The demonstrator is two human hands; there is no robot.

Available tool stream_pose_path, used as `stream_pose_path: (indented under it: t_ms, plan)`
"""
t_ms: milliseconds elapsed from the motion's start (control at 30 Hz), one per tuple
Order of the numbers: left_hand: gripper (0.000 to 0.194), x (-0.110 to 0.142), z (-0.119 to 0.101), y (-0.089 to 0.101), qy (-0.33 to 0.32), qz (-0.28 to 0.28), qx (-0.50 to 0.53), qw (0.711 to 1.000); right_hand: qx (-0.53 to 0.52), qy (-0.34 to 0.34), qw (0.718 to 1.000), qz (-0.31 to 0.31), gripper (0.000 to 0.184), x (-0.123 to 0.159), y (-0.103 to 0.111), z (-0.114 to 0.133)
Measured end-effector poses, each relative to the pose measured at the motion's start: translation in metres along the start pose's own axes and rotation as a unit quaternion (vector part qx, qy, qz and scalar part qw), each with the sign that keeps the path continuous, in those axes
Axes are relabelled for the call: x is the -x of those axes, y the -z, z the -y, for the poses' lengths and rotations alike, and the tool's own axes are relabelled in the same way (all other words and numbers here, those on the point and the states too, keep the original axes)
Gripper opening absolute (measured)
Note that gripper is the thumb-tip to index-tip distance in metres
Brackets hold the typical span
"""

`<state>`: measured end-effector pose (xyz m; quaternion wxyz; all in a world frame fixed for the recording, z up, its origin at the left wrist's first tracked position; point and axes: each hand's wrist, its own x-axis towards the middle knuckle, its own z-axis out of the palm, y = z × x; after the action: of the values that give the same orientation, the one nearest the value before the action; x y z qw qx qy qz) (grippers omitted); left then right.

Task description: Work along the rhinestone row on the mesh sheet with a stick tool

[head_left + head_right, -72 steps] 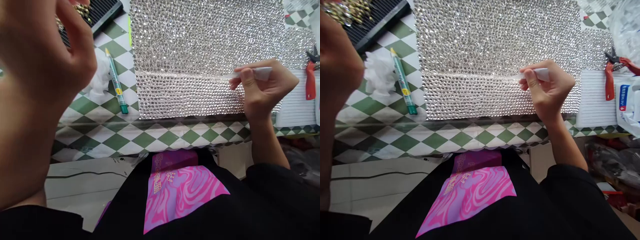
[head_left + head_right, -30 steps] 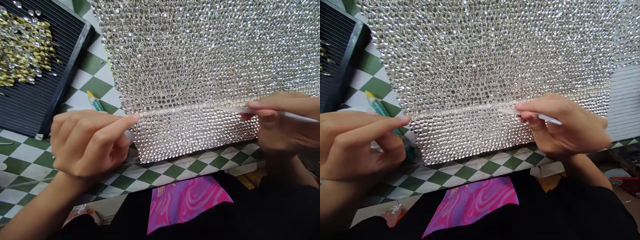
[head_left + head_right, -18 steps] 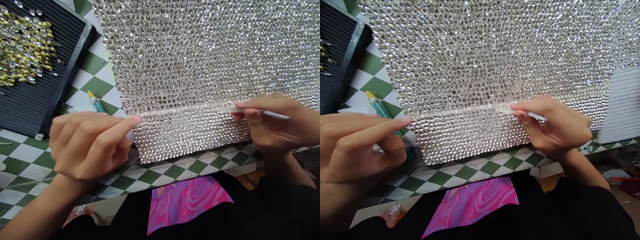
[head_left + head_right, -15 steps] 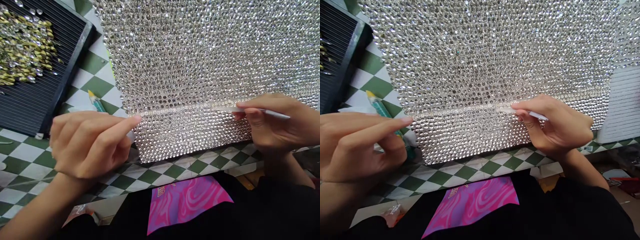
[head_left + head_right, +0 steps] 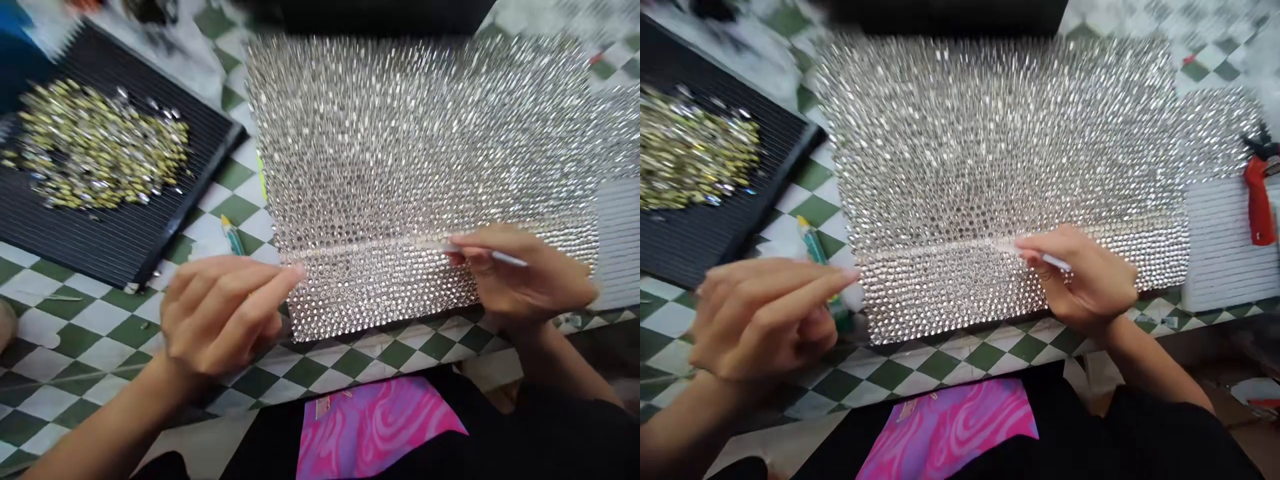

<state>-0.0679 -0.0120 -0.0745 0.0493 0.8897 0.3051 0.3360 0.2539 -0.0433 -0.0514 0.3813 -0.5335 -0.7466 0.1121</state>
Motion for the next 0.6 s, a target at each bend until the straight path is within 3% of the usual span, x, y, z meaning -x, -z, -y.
stream_pose_path:
  t_ms: [67, 200, 400, 533, 567, 600]
  plan:
    - [0.026, -0.006, -0.002, -0.001, -0.043, -0.017, -0.028, 0.999, -0.017, 0.013, 1.000, 0.007, 0.024, -0.001, -0.003, 0.000]
    - [0.020, -0.013, -0.008, -0.003, -0.044, -0.022, -0.037, 0.998, 0.005, 0.063, 0.998, -0.023, 0.019, -0.006, -0.005, -0.002]
    - [0.029, -0.017, -0.009, -0.014, -0.028, -0.053, -0.030, 0.998, 0.014, 0.107, 0.993, -0.044, 0.016, -0.011, -0.008, -0.001]
    - [0.036, -0.017, -0.021, 0.000, -0.031, -0.066, 0.011, 0.997, 0.007, 0.104, 0.994, -0.044, 0.016, -0.010, -0.008, -0.001]
    - [0.036, -0.013, -0.029, 0.007, -0.013, -0.048, 0.033, 0.998, 0.006, 0.103, 0.994, -0.044, 0.017, -0.010, -0.008, -0.001]
    - [0.037, -0.007, -0.040, 0.014, 0.005, 0.015, 0.048, 0.999, 0.005, 0.102, 0.994, -0.045, 0.017, -0.010, -0.008, -0.002]
